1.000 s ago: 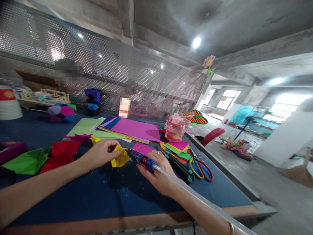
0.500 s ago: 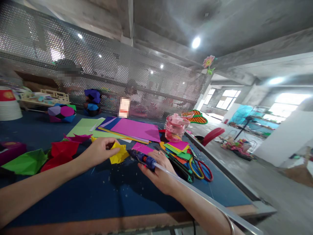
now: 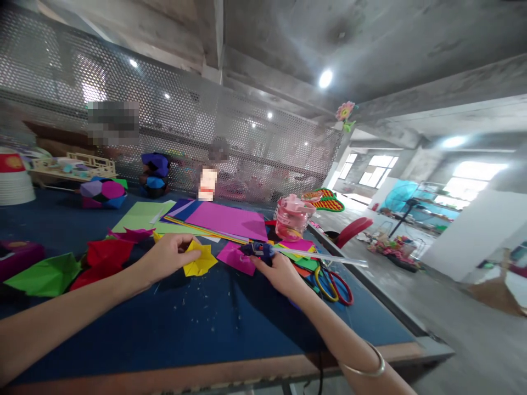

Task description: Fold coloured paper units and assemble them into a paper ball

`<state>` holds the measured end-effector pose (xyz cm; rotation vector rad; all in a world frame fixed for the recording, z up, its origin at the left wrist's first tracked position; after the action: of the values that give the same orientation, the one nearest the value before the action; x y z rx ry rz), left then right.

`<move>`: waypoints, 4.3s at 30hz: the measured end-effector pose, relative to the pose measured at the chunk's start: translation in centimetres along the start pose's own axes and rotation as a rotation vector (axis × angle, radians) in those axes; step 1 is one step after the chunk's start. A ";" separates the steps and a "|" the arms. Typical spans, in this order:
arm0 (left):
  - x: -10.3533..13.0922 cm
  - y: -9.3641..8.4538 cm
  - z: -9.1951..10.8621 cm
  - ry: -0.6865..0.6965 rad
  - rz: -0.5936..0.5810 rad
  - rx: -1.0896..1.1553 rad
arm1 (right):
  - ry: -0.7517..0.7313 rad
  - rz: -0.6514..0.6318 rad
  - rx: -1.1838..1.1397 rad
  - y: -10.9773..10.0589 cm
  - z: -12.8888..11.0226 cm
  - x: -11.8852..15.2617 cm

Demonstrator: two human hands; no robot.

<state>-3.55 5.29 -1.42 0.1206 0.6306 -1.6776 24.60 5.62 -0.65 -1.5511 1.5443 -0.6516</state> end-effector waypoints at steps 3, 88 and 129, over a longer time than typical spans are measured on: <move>0.0 0.1 -0.2 -0.003 -0.010 0.006 | 0.031 0.026 0.133 -0.6 -0.4 0.5; 0.9 1.2 2.2 0.125 -0.258 -0.296 | -0.278 -0.089 -0.184 4.5 -8.0 1.1; 1.4 1.9 2.1 0.165 -0.054 -0.294 | -0.253 -0.083 -0.329 5.4 -7.2 0.8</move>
<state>-1.49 2.96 -0.84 0.0304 1.0053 -1.6180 15.79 3.98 -1.60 -1.8702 1.4504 -0.2371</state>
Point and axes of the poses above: each hand's wrist, its own x-axis away from the middle knuckle, its own y-axis out of the palm, z = x × y, the point moved 2 cm from there along -x, towards the middle knuckle, and after that the axes turned 7 degrees about y, right-handed, at the moved point
